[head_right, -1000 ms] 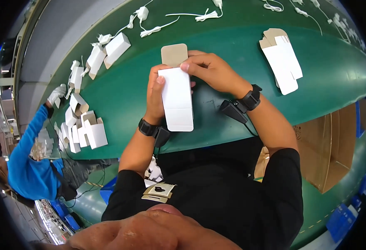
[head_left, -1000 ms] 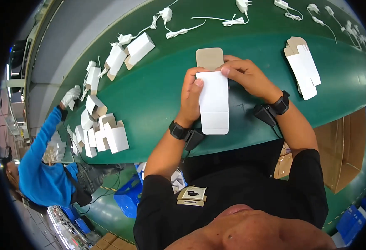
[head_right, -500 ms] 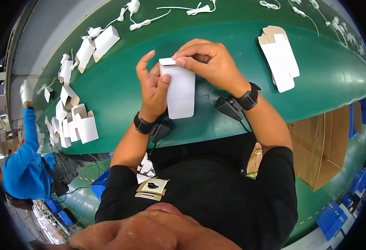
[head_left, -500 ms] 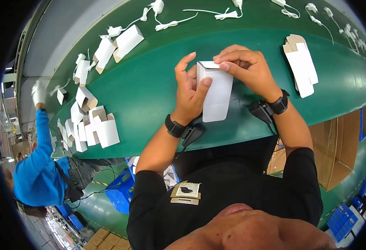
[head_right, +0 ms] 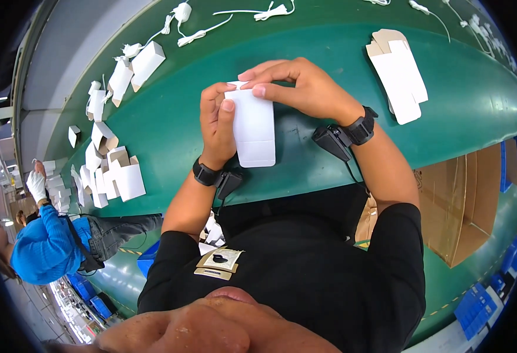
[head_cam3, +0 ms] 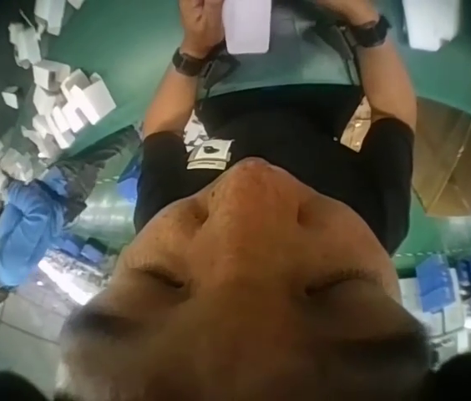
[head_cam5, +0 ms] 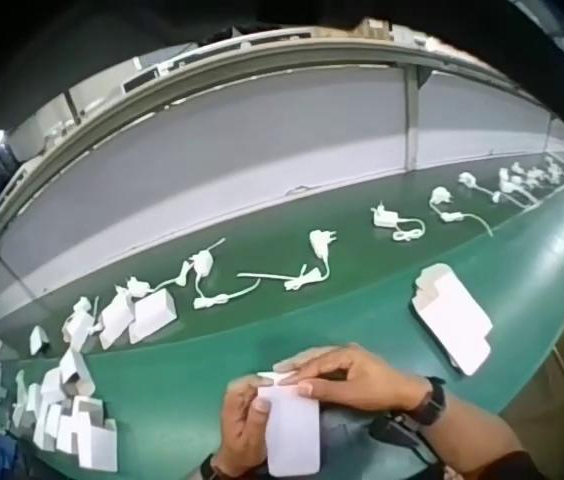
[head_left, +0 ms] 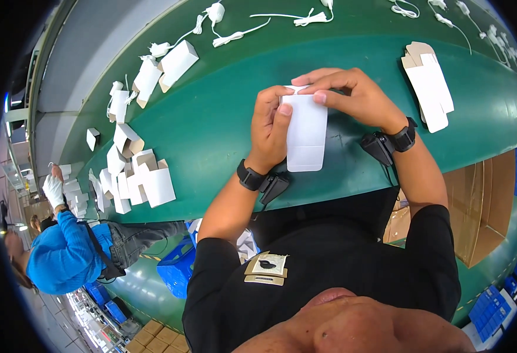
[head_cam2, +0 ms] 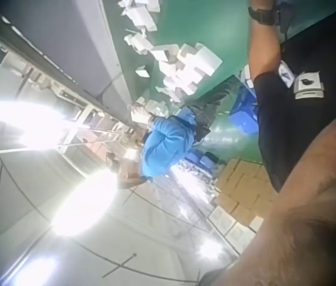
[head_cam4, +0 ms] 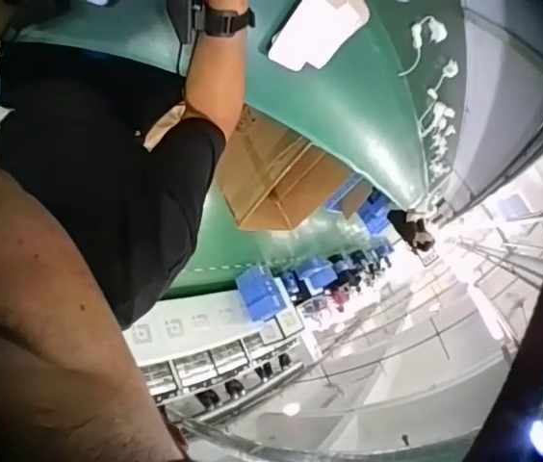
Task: The person folds white cardboard pieces into boxes by hand and repeats the process, occasionally moving power adapters along the green surface.
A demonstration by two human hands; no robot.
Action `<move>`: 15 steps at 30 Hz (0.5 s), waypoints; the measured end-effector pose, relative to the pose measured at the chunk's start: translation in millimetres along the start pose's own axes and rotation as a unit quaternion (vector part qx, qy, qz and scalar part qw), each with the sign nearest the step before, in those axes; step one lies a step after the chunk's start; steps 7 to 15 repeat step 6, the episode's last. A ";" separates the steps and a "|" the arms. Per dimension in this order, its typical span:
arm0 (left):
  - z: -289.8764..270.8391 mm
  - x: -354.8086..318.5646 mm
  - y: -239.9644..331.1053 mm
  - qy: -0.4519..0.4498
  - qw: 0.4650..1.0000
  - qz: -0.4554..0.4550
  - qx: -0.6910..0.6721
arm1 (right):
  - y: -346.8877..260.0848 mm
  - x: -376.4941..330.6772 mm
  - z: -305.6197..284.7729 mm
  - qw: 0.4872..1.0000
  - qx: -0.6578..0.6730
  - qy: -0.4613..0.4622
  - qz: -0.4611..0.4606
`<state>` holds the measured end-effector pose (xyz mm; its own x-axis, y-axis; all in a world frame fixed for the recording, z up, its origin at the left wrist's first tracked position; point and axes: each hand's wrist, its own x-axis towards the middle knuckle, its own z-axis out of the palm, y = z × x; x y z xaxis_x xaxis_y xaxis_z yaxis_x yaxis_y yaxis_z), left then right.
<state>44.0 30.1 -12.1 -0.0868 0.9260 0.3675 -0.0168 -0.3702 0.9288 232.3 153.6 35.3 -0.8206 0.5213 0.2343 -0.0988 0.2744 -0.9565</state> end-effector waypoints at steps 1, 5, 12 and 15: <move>-1.7 0.3 1.7 0.005 1.000 -0.004 -0.004 | -3.5 -0.2 0.7 1.000 -0.032 -0.002 0.000; -10.3 12.1 15.9 0.112 0.992 0.035 0.040 | -26.3 -10.9 -5.7 0.980 -0.195 0.023 -0.016; -11.6 19.4 22.5 0.162 0.983 0.056 0.061 | -37.0 -17.8 -13.9 0.955 -0.289 0.058 -0.023; -11.6 19.4 22.5 0.162 0.983 0.056 0.061 | -37.0 -17.8 -13.9 0.955 -0.289 0.058 -0.023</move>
